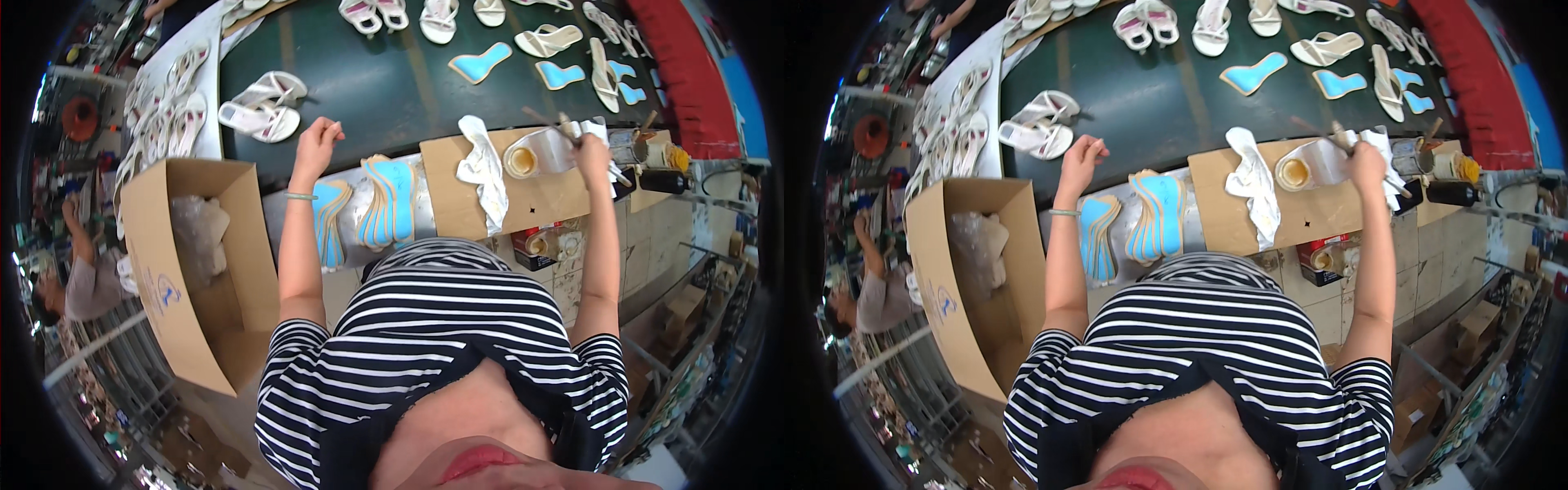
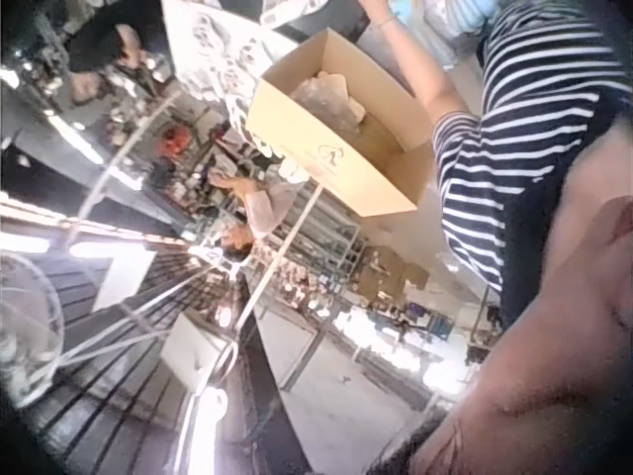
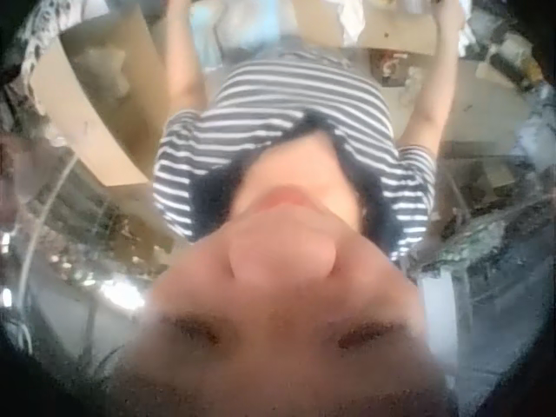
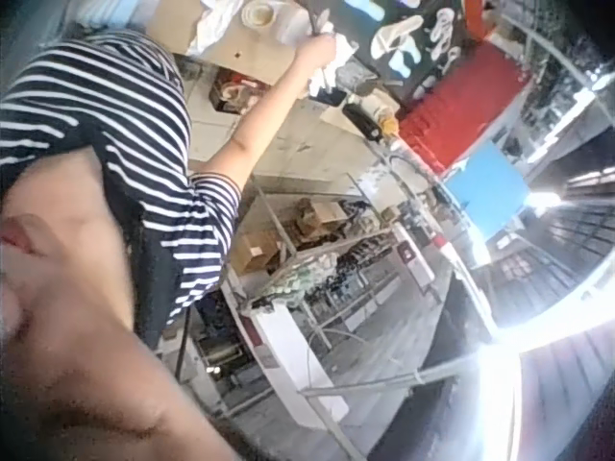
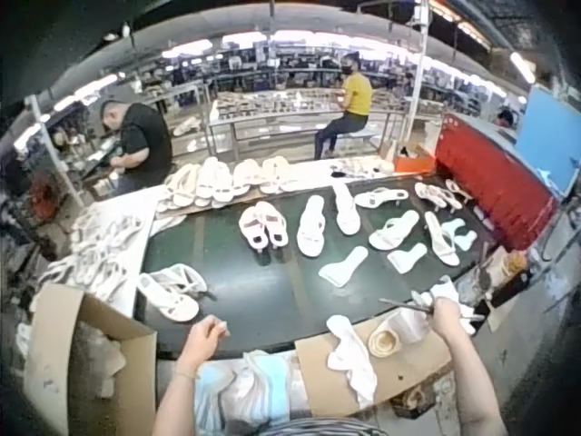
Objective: Applying glue or specialized finish to shoe inner lining, sole pads, and heel components using a paintbrush.
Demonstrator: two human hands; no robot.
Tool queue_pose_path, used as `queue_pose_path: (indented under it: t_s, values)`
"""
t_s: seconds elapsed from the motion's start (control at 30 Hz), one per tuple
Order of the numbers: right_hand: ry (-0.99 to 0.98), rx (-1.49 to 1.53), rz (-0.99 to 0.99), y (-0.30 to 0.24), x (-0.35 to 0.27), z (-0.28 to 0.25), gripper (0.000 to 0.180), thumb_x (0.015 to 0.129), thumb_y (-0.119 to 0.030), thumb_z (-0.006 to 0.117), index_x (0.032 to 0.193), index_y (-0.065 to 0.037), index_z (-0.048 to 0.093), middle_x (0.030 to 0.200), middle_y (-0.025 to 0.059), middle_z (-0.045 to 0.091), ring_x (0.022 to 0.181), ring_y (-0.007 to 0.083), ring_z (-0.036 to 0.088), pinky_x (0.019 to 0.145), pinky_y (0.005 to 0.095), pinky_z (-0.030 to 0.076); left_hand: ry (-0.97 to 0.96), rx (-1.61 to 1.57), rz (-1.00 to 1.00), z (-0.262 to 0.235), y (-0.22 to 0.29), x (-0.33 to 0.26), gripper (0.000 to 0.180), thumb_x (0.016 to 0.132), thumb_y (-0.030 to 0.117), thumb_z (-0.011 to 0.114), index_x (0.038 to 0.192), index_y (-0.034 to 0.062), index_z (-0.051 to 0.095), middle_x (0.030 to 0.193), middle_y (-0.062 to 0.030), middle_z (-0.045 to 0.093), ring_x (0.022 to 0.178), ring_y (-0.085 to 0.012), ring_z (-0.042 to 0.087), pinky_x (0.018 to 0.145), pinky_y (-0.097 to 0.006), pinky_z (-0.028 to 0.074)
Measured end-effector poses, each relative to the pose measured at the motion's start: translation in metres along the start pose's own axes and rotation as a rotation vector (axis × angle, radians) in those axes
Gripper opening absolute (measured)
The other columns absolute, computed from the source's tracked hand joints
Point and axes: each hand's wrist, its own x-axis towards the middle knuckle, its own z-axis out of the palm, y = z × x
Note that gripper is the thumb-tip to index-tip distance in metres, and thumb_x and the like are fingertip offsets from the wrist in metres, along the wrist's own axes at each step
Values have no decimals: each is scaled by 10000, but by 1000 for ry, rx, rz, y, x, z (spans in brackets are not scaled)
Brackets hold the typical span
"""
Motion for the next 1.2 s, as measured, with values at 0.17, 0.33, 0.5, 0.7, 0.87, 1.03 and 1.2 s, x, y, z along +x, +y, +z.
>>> queue_pose_path:
  t_s: [0.17, 0.33, 0.5, 0.7, 0.87, 1.03, 1.2]
  values:
    - [122, 1060, 19, 36, -41, -91, 186, 783, -97, 787, 870, -24, 640, 750, 22, 653, 659, 72, 553, 585, 232, 426, -13, 227, 98, 26, 2, -57, 336, 875, 220, 668, 683, -17, 527, 579, -62, 536, 560, -109, 494, 524, -292, 384]
    - [187, 1425, 123, -19, -85, -116, 322, 764, -70, 794, 1046, -16, 646, 821, 36, 680, 688, 112, 636, 644, 246, 495, -22, 399, 425, 93, 12, -76, 467, 670, 264, 828, 1007, 5, 635, 1061, -161, 549, 1015, -303, 544, 840, -380, 438]
    - [215, 1235, 180, -51, -96, -6, 209, 778, -126, 801, 901, 4, 695, 807, 52, 708, 711, 117, 657, 663, 247, 511, -140, 736, 210, 124, 3, -80, 719, 615, 322, 838, 1229, 30, 604, 1172, -163, 512, 1163, -318, 464, 1005, -479, 297]
    - [409, 819, 179, -75, -93, 34, 341, 752, -274, 817, 700, 8, 632, 634, 147, 645, 584, 254, 648, 556, 333, 482, -31, 566, 374, 117, -5, -101, 652, 629, 297, 839, 1223, 110, 646, 1292, -194, 485, 1243, -342, 422, 1042, -500, 280]
    - [407, 627, 130, -82, -90, 58, 253, 719, -223, 795, 777, -37, 634, 734, 195, 654, 677, 378, 646, 599, 441, 497, -45, 311, 338, 111, 11, -120, 663, 653, 302, 835, 1271, 183, 624, 1431, -202, 341, 1331, -411, 305, 1108, -515, 217]
    - [271, 738, 253, -69, -74, 73, 237, 774, -205, 776, 855, 2, 693, 743, 153, 693, 619, 246, 664, 580, 352, 510, -53, 677, 341, 123, 11, -118, 709, 722, 428, 773, 1368, 251, 539, 1517, -192, 208, 1414, -409, 152, 1096, -666, 69]
    - [445, 1314, 271, -75, -80, 8, 211, 848, -174, 742, 885, 28, 694, 756, 47, 682, 601, 127, 639, 548, 250, 512, 28, 562, 243, 131, 7, -111, 802, 812, 382, 713, 1490, 180, 335, 1549, -179, 154, 1441, -415, 85, 1091, -680, 58]
